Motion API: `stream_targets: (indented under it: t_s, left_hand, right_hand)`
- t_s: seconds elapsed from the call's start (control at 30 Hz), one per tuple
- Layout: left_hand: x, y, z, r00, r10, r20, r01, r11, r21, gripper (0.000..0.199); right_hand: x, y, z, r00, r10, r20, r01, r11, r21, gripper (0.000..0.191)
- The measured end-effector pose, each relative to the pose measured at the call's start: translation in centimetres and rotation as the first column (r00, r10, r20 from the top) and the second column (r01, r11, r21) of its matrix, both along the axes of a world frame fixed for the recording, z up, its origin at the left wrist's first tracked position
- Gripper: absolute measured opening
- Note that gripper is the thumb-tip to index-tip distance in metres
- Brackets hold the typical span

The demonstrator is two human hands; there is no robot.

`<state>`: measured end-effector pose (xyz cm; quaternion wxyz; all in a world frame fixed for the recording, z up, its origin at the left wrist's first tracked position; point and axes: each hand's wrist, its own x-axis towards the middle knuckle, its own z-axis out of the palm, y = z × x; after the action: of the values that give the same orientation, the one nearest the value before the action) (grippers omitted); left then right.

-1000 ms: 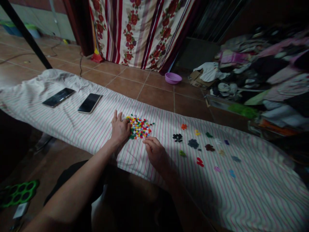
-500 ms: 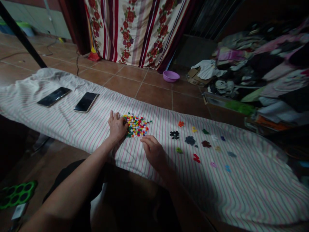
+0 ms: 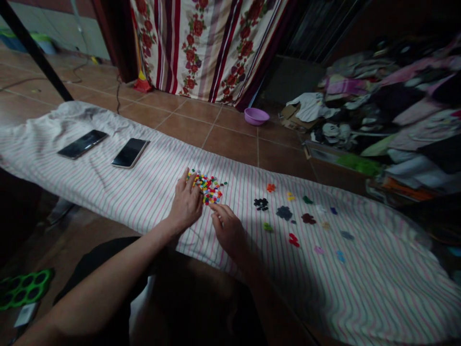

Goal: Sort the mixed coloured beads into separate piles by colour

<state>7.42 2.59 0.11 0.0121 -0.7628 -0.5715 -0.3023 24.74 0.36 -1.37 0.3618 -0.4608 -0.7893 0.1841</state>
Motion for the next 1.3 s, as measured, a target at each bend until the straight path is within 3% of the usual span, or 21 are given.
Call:
stream_targets:
  t_s: [0.13,0.27,0.53,0.7,0.9,1.1,1.3]
  left_hand:
    - [1.1,-1.3,-0.2,0.995,-0.090,-0.041,0.091,0.995,0.029,0.020]
    - [1.3,-1.5,-0.2,0.994,-0.096,-0.056,0.098,0.995,0.035,0.021]
    - [1.3,-1.8,0.1,0.980,-0.191,-0.056,0.195,0.978,0.078,0.019]
    - [1.5,-1.6,0.2,0.974,-0.225,-0.039,0.228,0.961,0.158,0.014]
    - [1.8,-1.5,0.3,0.969,-0.248,-0.012,0.245,0.947,0.207,0.013]
    - [2.6,-1.2,0.3,0.960,-0.278,-0.006,0.270,0.928,0.258,0.014]
    - [3.6,-1.0,0.6,0.959,-0.285,0.007,0.273,0.927,0.258,0.013]
  right_hand:
    - [-0.2,0.2,-0.5,0.988,-0.064,-0.138,0.048,0.992,-0.115,0.036]
    - [-0.5,0.3,-1.1,0.968,-0.105,-0.226,0.056,0.975,-0.215,0.036]
    - [-0.9,0.8,-1.0,0.943,-0.154,-0.294,0.069,0.958,-0.280,0.030]
    - [-1.1,0.8,-0.5,0.913,-0.169,-0.372,0.014,0.923,-0.385,0.025]
    - [-0.6,0.9,0.1,0.863,-0.148,-0.484,-0.061,0.919,-0.389,0.022]
    - [0.1,0.9,0.5,0.848,-0.183,-0.498,-0.061,0.899,-0.435,0.020]
    - [0.9,1.0,0.5,0.846,-0.270,-0.460,0.021,0.878,-0.478,0.017]
